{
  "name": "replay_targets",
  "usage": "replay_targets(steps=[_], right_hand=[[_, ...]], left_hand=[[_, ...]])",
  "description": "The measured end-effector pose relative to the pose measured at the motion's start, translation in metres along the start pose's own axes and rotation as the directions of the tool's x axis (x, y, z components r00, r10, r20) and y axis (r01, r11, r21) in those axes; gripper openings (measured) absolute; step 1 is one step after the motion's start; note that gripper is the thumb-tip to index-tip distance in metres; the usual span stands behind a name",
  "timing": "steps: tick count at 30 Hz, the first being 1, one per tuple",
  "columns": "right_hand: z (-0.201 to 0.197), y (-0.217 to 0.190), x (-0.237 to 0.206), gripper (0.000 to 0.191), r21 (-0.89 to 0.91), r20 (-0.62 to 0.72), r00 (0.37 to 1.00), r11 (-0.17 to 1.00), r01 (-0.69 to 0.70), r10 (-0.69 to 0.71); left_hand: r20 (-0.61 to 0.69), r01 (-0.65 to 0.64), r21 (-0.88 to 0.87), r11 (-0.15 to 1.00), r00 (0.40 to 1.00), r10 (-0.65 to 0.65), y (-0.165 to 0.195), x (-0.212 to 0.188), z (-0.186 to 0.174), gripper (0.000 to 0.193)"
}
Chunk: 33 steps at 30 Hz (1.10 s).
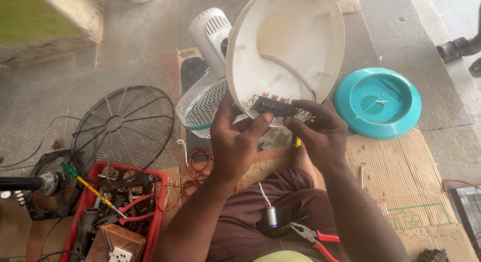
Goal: The person removes a switch assembly from a white fan head, then uses pliers to strip and crimp wires on the switch terminals. They repeatedly test fit the switch into the fan head and adjust the wiring connections.
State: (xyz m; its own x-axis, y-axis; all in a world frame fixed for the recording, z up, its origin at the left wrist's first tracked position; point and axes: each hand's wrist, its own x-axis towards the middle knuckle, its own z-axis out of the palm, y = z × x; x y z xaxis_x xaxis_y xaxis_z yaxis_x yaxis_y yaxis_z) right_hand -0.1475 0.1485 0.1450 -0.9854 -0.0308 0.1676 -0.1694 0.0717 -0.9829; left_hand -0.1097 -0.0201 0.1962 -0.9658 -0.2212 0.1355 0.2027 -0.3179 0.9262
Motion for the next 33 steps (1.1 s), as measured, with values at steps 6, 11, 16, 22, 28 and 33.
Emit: replay_targets(steps=[6,11,16,22,28,33], right_hand=[[0.001,0.001,0.000,0.035,0.022,0.000,1.000,0.999,0.028,-0.028],[0.001,0.000,-0.001,0.035,0.029,-0.005,0.999,0.999,-0.034,0.034],[0.001,0.000,0.000,0.036,0.006,-0.006,0.999,0.999,-0.032,0.032],[0.001,-0.005,0.000,0.036,0.023,-0.002,1.000,1.000,-0.010,0.010],[-0.002,-0.005,0.000,0.039,0.152,0.047,0.999,0.988,-0.013,0.006],[-0.013,0.004,0.000,0.050,0.433,0.160,0.987,0.898,-0.075,0.006]], left_hand=[[-0.020,0.015,0.013,1.000,1.000,-0.014,0.002,0.000,0.001,0.062],[-0.014,0.013,0.032,0.999,1.000,-0.013,0.005,0.000,0.001,0.061],[0.010,-0.004,0.021,1.000,1.000,0.004,0.005,0.000,0.000,0.060],[0.005,-0.017,0.015,1.000,1.000,0.017,0.003,-0.001,0.000,0.058],[-0.042,0.034,-0.021,0.999,0.998,-0.035,-0.003,-0.002,-0.002,0.051],[-0.061,0.032,-0.070,0.997,0.997,-0.036,-0.003,-0.001,-0.002,0.052]])
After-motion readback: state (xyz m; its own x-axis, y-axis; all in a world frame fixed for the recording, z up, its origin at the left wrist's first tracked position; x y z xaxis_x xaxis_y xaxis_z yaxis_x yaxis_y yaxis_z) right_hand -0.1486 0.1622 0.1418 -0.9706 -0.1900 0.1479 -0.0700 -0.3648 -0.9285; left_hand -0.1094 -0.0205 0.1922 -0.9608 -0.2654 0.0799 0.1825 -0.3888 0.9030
